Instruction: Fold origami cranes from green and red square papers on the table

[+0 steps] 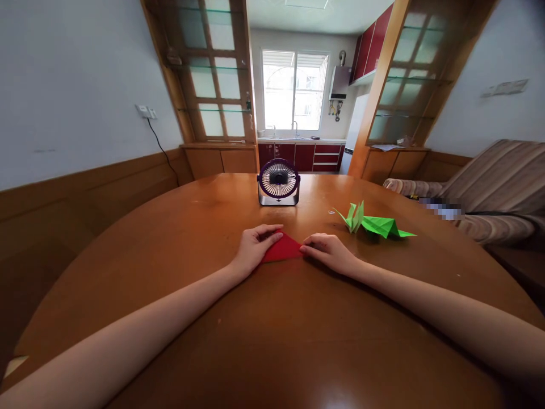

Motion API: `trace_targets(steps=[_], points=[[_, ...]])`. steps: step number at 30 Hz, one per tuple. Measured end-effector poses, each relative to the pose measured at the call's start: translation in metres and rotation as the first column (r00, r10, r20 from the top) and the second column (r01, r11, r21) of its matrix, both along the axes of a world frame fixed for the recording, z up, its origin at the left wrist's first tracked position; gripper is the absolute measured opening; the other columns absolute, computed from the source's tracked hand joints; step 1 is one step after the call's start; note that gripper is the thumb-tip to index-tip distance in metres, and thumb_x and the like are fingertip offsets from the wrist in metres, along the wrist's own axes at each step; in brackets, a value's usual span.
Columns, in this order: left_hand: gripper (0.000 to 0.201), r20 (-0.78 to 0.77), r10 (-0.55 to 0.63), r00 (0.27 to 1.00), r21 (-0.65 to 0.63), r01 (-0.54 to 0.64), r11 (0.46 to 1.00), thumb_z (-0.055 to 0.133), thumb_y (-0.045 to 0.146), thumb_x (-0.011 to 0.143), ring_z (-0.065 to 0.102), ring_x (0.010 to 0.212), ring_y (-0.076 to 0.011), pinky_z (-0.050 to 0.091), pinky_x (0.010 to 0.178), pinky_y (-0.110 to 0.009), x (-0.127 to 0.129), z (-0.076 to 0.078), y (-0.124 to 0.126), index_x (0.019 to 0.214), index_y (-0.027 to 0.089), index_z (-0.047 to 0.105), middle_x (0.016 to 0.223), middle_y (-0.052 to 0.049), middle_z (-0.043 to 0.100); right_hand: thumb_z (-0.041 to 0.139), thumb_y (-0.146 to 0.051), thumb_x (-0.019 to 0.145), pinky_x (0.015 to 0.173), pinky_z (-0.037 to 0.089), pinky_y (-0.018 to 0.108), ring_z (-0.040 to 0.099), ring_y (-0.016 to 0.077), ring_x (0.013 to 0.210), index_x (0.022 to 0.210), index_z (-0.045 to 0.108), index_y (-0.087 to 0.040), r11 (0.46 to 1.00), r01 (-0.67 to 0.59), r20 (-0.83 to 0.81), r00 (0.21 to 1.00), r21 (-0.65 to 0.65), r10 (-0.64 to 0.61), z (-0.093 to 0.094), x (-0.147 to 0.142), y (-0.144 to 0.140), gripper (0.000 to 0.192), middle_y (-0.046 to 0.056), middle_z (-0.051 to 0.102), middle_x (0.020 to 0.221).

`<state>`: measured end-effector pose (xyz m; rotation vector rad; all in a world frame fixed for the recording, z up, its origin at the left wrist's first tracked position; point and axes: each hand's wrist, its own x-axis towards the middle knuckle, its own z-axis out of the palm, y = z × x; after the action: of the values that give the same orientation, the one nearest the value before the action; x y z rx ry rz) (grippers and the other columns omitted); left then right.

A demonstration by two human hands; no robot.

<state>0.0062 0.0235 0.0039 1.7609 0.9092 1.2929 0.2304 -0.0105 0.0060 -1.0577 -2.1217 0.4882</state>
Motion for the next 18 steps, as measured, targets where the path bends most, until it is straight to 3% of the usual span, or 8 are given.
trace_targets(steps=[4,7,10,18], points=[[0.032,0.091,0.039,0.995,-0.092,-0.031,0.995,0.072,0.041,0.073,0.066,0.089,-0.0216,0.051,0.08,-0.034,0.0016,-0.0004,0.001,0.096,0.018,0.075,0.097,-0.007,0.074,0.06,-0.036,0.089,0.067,0.049,0.027,0.061,0.0142,0.07,0.108,0.061,-0.017,1.0,0.005,-0.079,0.997,0.01,-0.004,-0.0007,-0.0006,-0.0032,0.027,0.002,0.068,0.08],[0.034,0.182,0.066,0.981,-0.179,-0.033,0.983,0.075,0.042,0.07,0.065,0.085,-0.0204,0.051,0.077,-0.032,0.002,-0.0012,0.0029,0.093,0.017,0.075,0.094,-0.006,0.074,0.06,-0.036,0.089,0.076,0.05,0.03,0.062,0.0159,0.08,0.111,0.064,-0.017,0.997,-0.022,-0.084,0.996,0.078,0.029,-0.0006,-0.0011,-0.0046,0.029,0.006,0.069,0.092],[0.036,0.248,0.072,0.966,-0.231,-0.013,0.973,0.076,0.043,0.068,0.065,0.083,-0.0194,0.051,0.074,-0.03,0.0019,-0.0014,0.0038,0.092,0.016,0.074,0.095,-0.007,0.074,0.058,-0.036,0.091,0.073,0.05,0.03,0.061,0.0159,0.08,0.114,0.068,-0.019,0.992,-0.038,-0.096,0.994,0.118,0.049,-0.0006,-0.0023,-0.0049,0.031,0.007,0.067,0.091],[0.032,0.133,0.082,0.988,-0.171,-0.058,0.984,0.072,0.042,0.072,0.065,0.087,-0.0215,0.05,0.079,-0.033,0.0021,-0.0044,0.0055,0.09,0.016,0.074,0.097,-0.007,0.074,0.06,-0.037,0.088,0.066,0.048,0.028,0.062,0.0157,0.072,0.099,0.075,-0.018,0.999,0.007,-0.211,0.977,-0.042,-0.015,-0.0048,-0.004,0.0004,0.026,0.005,0.071,0.081]])
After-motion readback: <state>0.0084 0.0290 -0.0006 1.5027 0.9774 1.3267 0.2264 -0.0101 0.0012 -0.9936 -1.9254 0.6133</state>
